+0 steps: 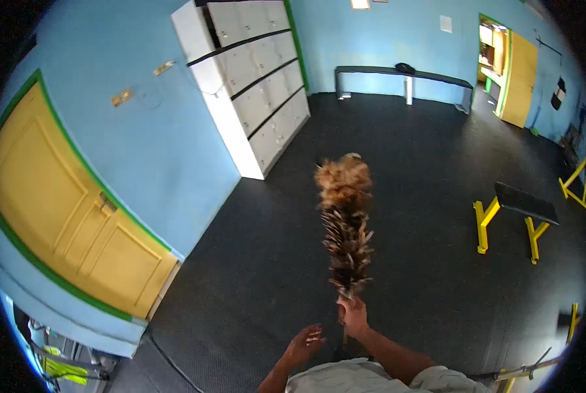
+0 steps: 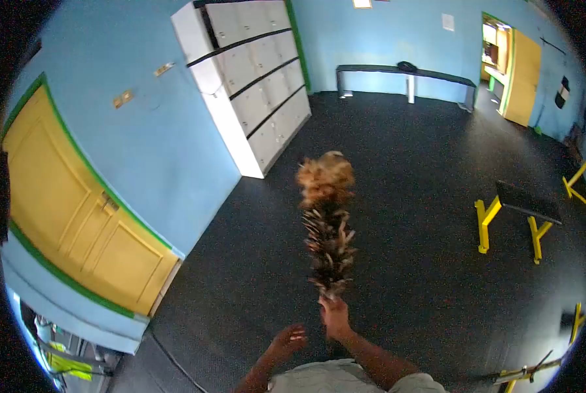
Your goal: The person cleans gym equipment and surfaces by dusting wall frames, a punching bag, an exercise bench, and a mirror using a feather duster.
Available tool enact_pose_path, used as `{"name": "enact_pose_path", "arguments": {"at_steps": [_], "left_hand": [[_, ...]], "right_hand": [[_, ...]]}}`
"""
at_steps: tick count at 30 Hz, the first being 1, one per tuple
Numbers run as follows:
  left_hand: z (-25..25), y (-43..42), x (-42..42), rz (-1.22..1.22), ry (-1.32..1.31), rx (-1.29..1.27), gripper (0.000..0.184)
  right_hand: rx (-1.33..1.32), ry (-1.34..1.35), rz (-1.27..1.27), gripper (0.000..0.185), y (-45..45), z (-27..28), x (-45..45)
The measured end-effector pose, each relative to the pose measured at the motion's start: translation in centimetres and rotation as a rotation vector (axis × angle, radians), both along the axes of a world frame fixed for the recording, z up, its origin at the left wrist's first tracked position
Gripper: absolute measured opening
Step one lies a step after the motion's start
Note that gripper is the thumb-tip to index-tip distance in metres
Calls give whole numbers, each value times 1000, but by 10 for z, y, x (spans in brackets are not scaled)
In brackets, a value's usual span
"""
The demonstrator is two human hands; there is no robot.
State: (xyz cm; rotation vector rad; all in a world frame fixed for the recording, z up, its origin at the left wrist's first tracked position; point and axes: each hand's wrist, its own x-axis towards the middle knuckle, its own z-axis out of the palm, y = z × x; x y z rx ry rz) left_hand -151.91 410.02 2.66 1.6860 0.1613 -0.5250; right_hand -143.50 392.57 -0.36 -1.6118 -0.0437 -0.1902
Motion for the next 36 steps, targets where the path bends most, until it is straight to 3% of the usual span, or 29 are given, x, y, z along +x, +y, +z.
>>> {"name": "enact_pose_path", "arguments": {"at_steps": [4,6,7,8,9,10,14,16,18,20,22,24,25,27,29,30,31,32,33,35,36], "left_hand": [[10,-28,71,-275,-127,-28,32],[17,-37,110,-330,-8,138,28],[0,-37,130,-406,-6,102,28],[-21,-35,143,-402,-23,-89,28],[-25,-39,162,-377,-34,-270,28],[-30,-45,182,-407,-29,-283,28],[-16,-62,270,-467,101,-244,27],[-2,-78,316,-472,160,-253,27],[37,-97,362,-621,28,83,26],[17,-99,411,-692,-89,58,26],[11,-112,447,-764,-175,63,26],[18,-136,478,-976,33,380,26],[8,-140,494,-993,36,398,26],[-28,-146,520,-1167,-380,253,32],[-64,-157,554,-1241,-269,278,34],[-59,-163,571,-1279,-215,296,35],[-52,-169,589,-1318,-163,315,37],[-13,-175,603,-1234,-62,203,40],[9,-181,621,-1142,35,98,43],[0,-192,659,-1093,128,205,39],[-7,-203,677,-1035,223,276,36]], "right_hand": [[1,16,-25,18,5,2,61],[-96,-225,-157,18,14,26,89],[-169,-326,-220,18,7,37,99],[-244,-423,-292,18,0,49,108],[104,13,-155,16,-6,55,120],[473,437,1,15,-9,58,134],[346,511,-52,16,-31,65,213],[335,552,75,25,-54,42,254],[296,493,80,23,-68,58,282],[256,443,89,23,-84,66,315],[-91,290,-20,28,-88,61,337],[29,419,-62,27,-93,56,357],[125,544,-76,26,-99,54,369],[134,538,-118,25,-107,58,389],[131,528,-154,24,-123,40,411],[606,406,-106,21,-130,9,424],[847,323,-82,20,-141,1,441],[1089,245,-48,19,-152,-7,458],[915,401,-89,18,-167,0,480],[753,526,-112,18,-186,9,520],[475,434,-70,16,-197,13,540]]}}
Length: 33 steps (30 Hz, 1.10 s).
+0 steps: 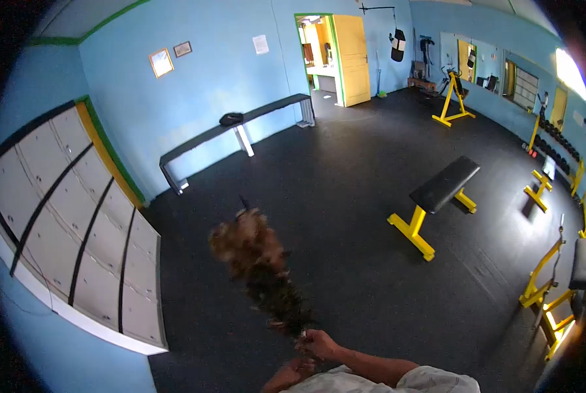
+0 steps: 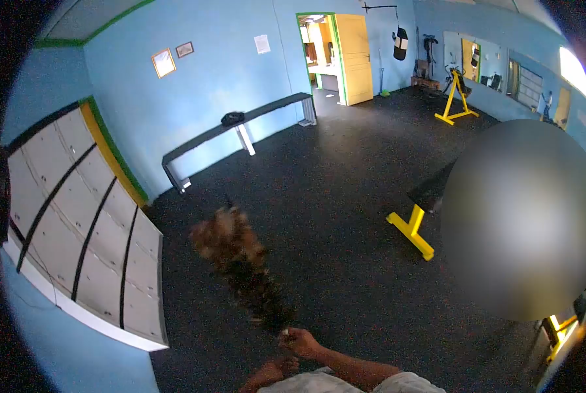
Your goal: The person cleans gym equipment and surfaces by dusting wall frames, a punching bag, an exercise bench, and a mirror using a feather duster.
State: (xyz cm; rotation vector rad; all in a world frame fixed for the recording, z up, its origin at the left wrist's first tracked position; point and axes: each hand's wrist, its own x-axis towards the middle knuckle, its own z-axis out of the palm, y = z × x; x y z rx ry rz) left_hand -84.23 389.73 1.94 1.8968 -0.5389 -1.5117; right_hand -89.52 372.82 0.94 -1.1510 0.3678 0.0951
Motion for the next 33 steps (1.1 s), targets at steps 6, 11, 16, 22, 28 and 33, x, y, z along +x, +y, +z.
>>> {"name": "enact_pose_path", "arguments": {"at_steps": [6,11,16,22,28,33], "left_hand": [[-19,-78,101,-350,-505,52,27],[-45,-129,152,-304,-766,-318,25],[-93,-233,220,-207,-401,-253,26],[-51,-374,324,-549,-369,-266,35],[-53,-487,388,-659,-266,-343,38],[-103,-559,425,-527,234,-300,37]], "right_hand": [[-234,-342,88,18,-61,-9,115],[-299,-120,111,26,-116,-36,169],[-306,-3,16,31,-211,-7,203],[23,13,-239,30,-341,-4,259],[-359,206,-378,21,-432,0,295],[87,22,-714,17,-489,-60,308]]}}
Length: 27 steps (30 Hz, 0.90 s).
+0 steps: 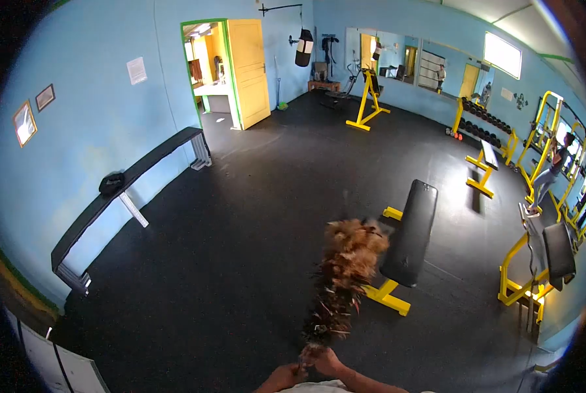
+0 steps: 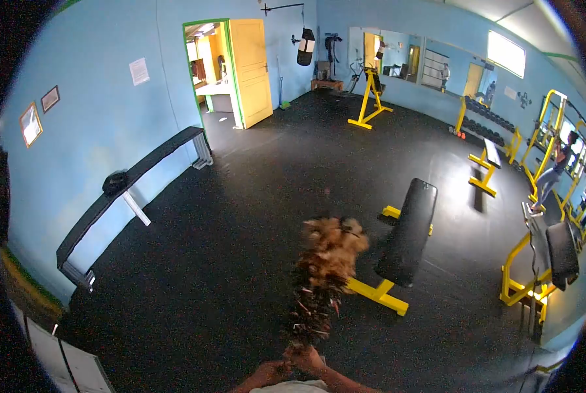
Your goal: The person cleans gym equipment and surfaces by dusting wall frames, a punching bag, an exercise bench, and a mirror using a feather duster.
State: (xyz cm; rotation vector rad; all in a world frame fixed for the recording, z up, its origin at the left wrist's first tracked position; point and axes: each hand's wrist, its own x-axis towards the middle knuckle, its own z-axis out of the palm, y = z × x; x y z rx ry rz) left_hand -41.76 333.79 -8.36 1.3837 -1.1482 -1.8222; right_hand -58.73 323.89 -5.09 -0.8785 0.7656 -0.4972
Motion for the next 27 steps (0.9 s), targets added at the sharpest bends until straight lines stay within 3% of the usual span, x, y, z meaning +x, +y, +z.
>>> {"name": "enact_pose_path", "arguments": {"at_steps": [1,2,3,4,6,8,11,12,14,15,16,17,18,19,23,24,26,27], "left_hand": [[-3,-24,8,10,-4,3,37],[4,-47,14,-139,-240,57,37],[17,-75,20,-287,-476,111,37],[46,-103,23,-273,-482,130,37],[112,-155,32,-307,-612,242,36],[71,-198,49,-201,-676,129,35],[65,-257,60,-24,-665,-20,33],[68,-280,58,61,-618,-54,33],[68,-325,63,41,-579,-72,32],[65,-348,69,16,-555,-79,31],[41,-363,74,17,-542,-90,31],[1,-373,80,66,-365,-146,34],[-23,-392,87,112,-190,-202,36],[-23,-420,94,109,-183,-214,36],[15,-534,121,-68,-215,-140,39],[21,-560,123,-113,-215,-118,40],[18,-616,134,-195,-322,-195,40],[24,-647,140,-268,-445,-272,41]], "right_hand": [[-1,-32,2,17,-20,-10,3],[5,-38,13,17,-41,-17,7],[-265,158,145,18,-66,-22,11],[-530,347,279,18,-89,-27,17],[-587,190,247,19,-138,-24,39],[-663,34,191,19,-203,-6,70],[-535,294,377,14,-275,67,88],[-252,181,251,16,-294,79,96],[14,84,116,17,-338,57,104],[-50,51,119,22,-360,8,110],[-87,40,121,24,-381,0,113],[-124,29,122,27,-403,-8,116],[-331,283,203,29,-420,17,118],[-536,537,280,32,-441,33,121],[-426,670,145,31,-535,32,135],[-156,277,-20,28,-555,45,134],[107,-122,-205,26,-600,55,136],[4,30,-134,23,-630,54,138]]}}
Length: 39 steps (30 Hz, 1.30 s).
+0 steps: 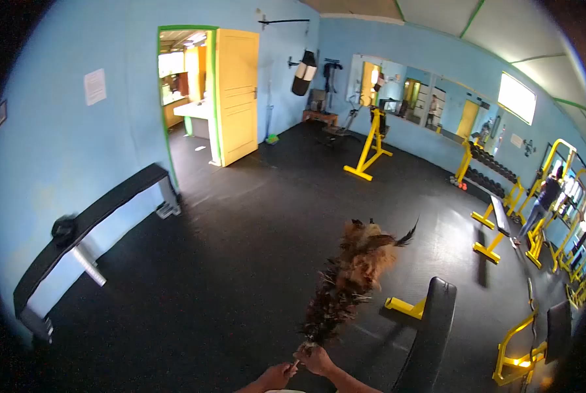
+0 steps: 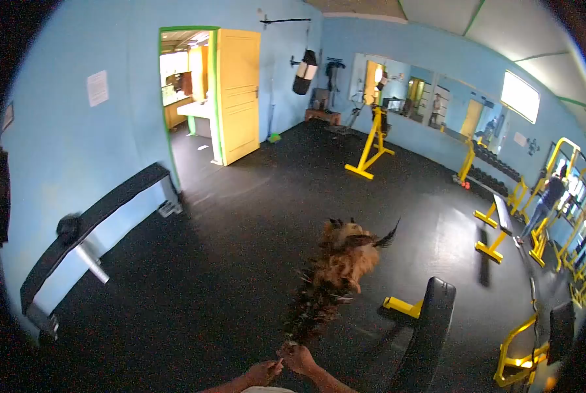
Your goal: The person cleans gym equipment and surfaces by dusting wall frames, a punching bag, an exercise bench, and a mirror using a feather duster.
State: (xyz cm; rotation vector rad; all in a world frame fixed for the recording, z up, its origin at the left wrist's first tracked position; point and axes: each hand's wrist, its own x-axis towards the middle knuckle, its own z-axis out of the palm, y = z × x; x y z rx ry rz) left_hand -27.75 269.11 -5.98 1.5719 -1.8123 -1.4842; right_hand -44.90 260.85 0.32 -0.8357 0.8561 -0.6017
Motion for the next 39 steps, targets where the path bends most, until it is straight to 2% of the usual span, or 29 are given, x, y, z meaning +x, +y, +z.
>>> {"name": "enact_pose_path", "arguments": {"at_steps": [2,4,5,6,7,8,9,10,11,13,14,16,19,21,23,24,25,26,28,30,31,32,33,34,35,36,37,38,39], "left_hand": [[20,-50,8,-15,6,-54,40],[29,-87,20,-33,-12,-94,40],[29,-108,23,7,50,42,39],[29,-128,25,58,111,176,38],[24,-142,24,48,90,176,38],[16,-150,20,229,327,-38,24],[11,-167,19,409,569,-258,17],[7,-190,16,410,564,-264,17],[4,-213,14,431,449,-283,17],[4,-262,15,464,209,-320,18],[8,-282,22,474,75,-331,19],[22,-323,44,448,-89,-331,19],[45,-414,48,387,2,-177,24],[69,-469,50,299,-185,-10,33],[85,-510,45,389,-166,53,31],[86,-529,44,469,-176,116,28],[72,-545,47,496,-151,119,28],[54,-558,52,545,-38,124,25],[38,-594,61,605,76,138,23],[38,-641,71,649,300,761,23],[14,-661,78,642,309,763,23],[-29,-683,93,60,146,184,24],[-68,-711,105,-514,-29,-413,25],[-53,-743,106,-449,194,-280,32],[-39,-774,104,-467,206,-286,32],[-26,-807,98,-339,98,37,36],[19,-839,91,-209,-22,361,41],[43,-860,88,-230,-22,373,41],[60,-881,92,-231,-54,268,42]], "right_hand": [[-73,157,36,22,-51,-3,0],[-291,280,178,14,-85,-11,-1],[-284,263,151,14,-98,-13,-2],[-433,241,142,12,-107,-14,-4],[-585,220,137,10,-122,-20,-1],[-588,206,126,10,-136,-36,4],[-204,-114,-94,11,-148,-54,8],[191,-422,-299,13,-164,-68,9],[190,-427,-295,13,-185,-69,10],[-414,158,-111,5,-228,-47,16],[-405,137,-116,5,-259,-45,19],[-162,-183,-108,5,-327,-58,23],[-365,0,61,7,-419,-26,29],[-535,154,151,11,-467,-6,35],[-668,232,204,15,-512,2,39],[-644,209,213,17,-534,-1,42],[-299,-136,129,18,-558,-17,44],[-296,-122,158,18,-576,-12,47],[-270,148,87,19,-598,-1,58],[-258,223,85,18,-628,4,66],[-258,291,57,18,-647,6,68],[-268,299,41,18,-669,9,73],[-284,446,29,20,-694,12,77],[-295,596,14,23,-717,15,78],[-295,609,-5,23,-744,11,79],[-334,668,-28,23,-773,2,79],[-369,724,-51,23,-794,-2,79],[-350,730,-66,23,-808,13,80],[-380,703,-111,24,-828,41,86]]}}
